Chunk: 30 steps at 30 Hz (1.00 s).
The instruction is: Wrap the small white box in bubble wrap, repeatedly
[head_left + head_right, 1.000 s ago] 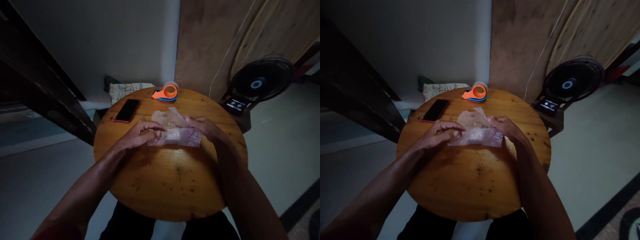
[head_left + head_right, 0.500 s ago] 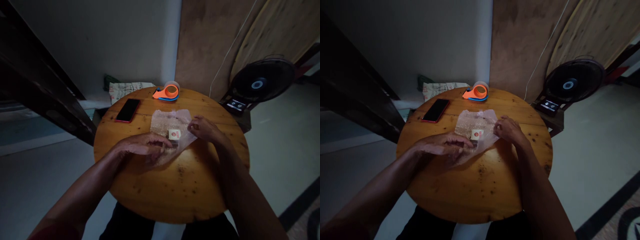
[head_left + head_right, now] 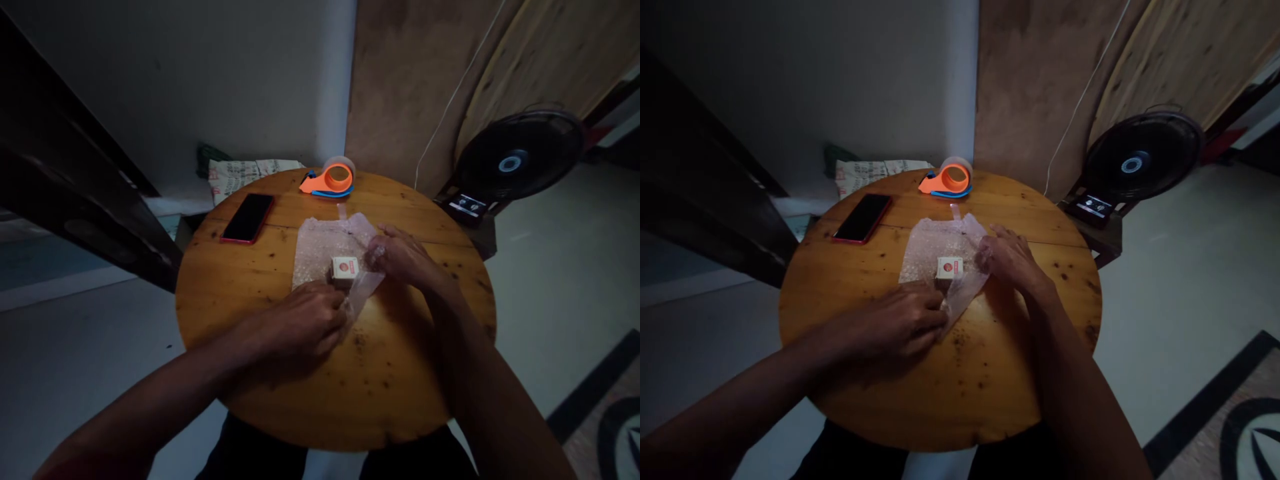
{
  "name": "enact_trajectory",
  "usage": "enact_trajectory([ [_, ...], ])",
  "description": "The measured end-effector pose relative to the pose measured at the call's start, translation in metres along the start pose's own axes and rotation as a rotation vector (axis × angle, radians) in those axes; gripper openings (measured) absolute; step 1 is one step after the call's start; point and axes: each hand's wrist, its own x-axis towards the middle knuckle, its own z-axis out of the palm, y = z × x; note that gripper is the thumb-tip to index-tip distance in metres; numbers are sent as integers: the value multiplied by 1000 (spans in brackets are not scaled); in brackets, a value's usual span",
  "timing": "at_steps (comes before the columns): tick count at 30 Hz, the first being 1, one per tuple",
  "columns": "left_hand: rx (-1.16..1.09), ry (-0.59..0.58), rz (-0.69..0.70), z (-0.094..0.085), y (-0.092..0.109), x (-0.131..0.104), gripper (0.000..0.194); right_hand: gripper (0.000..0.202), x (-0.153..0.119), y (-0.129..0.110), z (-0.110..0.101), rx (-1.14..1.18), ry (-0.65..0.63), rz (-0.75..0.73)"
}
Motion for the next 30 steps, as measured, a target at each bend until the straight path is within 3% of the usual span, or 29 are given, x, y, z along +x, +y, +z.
enact_trajectory([
  [4, 14, 116, 149, 12, -5, 6, 11, 28, -4, -10, -10, -56, -48, -27],
  [10, -110, 134, 335, 19, -1, 10, 9, 26, -8, -19, -18, -92, -27, -53],
  [14, -163, 108, 323, 15, -3, 9, 6, 28, -9, -18, -19, 16, 16, -182],
  [18, -204, 112, 330, 14, -6, 10, 6, 36, -12, -25, -21, 199, -41, -317],
  [22, -258, 104, 272, 16, -5, 11, 5, 53, -12, -36, -18, 199, -50, -316],
  [26, -329, 118, 174, 19, -4, 12, 14, 40, -11, -32, -15, 224, 16, -341],
  [30, -349, 202, 170, 28, -9, 15, 27, 38, -10, -14, -22, 384, 131, -266],
])
